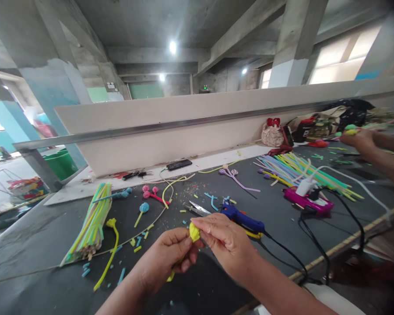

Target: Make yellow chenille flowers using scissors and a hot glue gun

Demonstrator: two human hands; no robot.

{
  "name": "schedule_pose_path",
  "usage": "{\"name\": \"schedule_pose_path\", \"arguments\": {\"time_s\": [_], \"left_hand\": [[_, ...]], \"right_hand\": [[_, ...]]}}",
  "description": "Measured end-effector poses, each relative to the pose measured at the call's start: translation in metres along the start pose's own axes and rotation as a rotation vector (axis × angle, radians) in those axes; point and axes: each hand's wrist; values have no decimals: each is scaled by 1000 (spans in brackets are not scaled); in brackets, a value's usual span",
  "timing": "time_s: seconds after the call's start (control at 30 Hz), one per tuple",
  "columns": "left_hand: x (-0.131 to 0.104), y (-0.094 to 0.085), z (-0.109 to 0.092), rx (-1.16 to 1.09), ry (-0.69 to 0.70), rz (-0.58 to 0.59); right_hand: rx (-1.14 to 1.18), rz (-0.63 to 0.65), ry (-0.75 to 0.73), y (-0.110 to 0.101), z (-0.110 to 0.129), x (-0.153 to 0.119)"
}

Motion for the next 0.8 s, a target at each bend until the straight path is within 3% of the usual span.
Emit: {"name": "schedule_pose_path", "arguments": {"time_s": [0.23, 0.3, 0.43, 0.53, 0.63, 0.8], "left_hand": [[0, 2, 1, 37, 39, -29], [0, 3, 0, 66, 23, -29], [1, 2, -3, 130, 79, -63], [2, 2, -4, 160, 134, -127], [3, 3, -2, 171, 176, -161], [3, 0, 3, 116, 216, -92]], "right_hand": [[39, -63, -62, 4, 1, -2], [77, -31, 27, 2, 3, -3], [223, -19, 341, 0, 8, -6], [265, -64, 444, 1, 7, -8], [212, -81, 433, 2, 6, -9], [153, -88, 241, 0, 8, -6]]}}
Point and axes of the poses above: each hand's wrist, its own x-axis towards the middle knuckle, its own y-axis out of the palm, z = x × y, and after that the axes turned 3 degrees about y, right-handed
